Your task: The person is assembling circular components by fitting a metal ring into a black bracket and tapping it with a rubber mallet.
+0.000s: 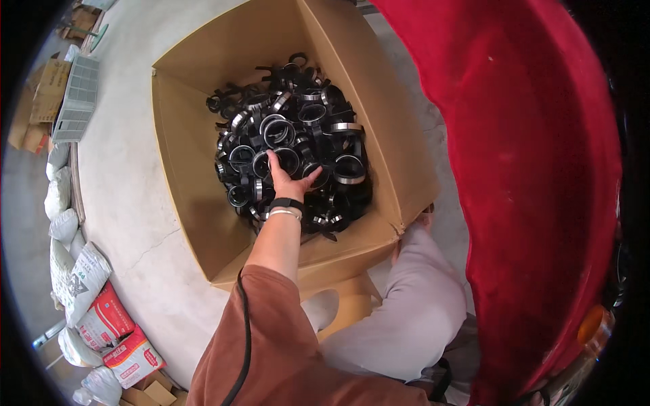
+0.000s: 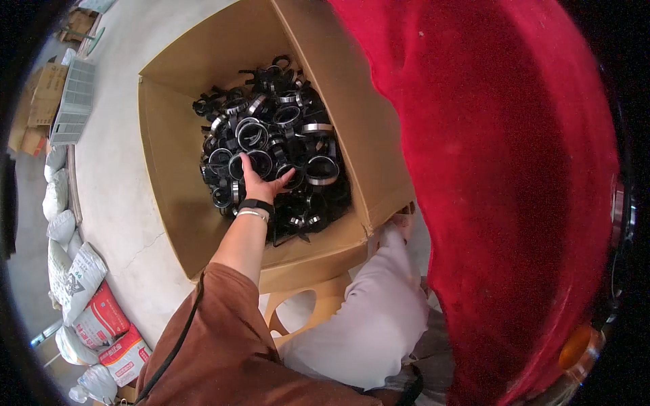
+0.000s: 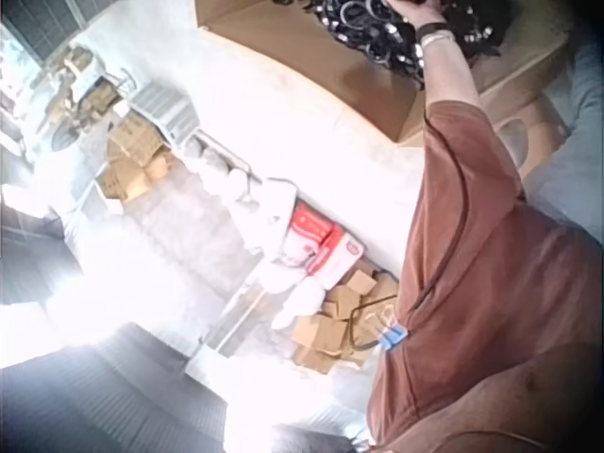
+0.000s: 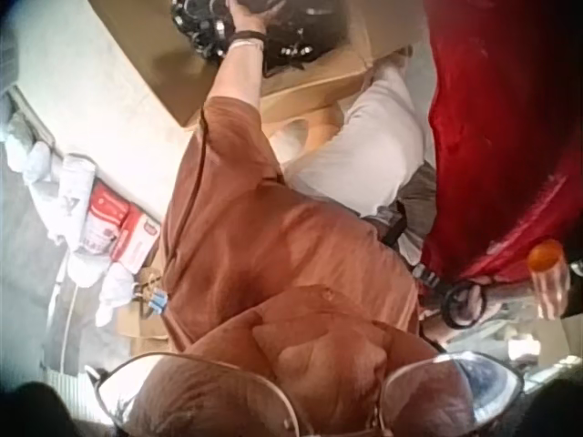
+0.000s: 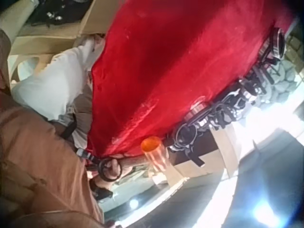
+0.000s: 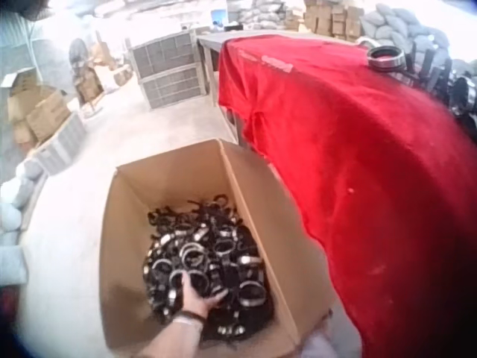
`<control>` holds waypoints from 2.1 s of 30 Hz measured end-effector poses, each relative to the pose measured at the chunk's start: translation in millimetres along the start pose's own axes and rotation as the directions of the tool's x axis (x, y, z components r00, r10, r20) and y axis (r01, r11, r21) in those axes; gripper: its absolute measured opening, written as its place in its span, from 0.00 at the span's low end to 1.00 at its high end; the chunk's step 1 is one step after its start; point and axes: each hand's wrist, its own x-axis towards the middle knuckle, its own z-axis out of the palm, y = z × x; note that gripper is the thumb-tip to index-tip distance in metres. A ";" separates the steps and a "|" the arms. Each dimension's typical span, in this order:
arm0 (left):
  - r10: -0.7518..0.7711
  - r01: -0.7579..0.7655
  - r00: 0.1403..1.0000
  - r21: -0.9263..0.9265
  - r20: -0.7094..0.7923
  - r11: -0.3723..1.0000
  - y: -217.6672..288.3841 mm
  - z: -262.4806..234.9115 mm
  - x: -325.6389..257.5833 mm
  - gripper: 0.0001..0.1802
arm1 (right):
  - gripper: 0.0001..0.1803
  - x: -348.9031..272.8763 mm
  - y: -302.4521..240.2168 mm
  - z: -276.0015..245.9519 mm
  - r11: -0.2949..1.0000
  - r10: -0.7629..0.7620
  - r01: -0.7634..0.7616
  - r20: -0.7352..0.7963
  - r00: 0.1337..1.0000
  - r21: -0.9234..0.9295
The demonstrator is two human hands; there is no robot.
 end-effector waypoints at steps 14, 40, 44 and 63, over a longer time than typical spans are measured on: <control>0.162 -0.369 0.843 0.332 0.513 0.868 173.0 95.9 14.0 0.42 | 0.19 9.6 -16.6 16.6 0.944 0.170 -0.196 0.118 0.978 0.267; -0.412 -0.796 -0.387 -0.524 0.825 -0.301 -184.2 -26.0 -470.6 0.17 | 0.11 -10.4 -18.8 18.9 0.605 0.297 -0.168 -0.024 0.955 0.778; -0.543 -1.000 -0.001 0.003 0.839 0.006 -180.0 -17.7 -471.1 0.10 | 0.15 -27.6 1.4 -1.5 0.620 0.213 -0.137 0.003 0.977 0.773; -0.718 -0.755 0.192 0.568 0.669 0.328 -187.1 -6.7 -447.5 0.16 | 0.32 -124.4 33.6 -39.9 0.760 -0.643 0.558 -0.259 0.721 -0.333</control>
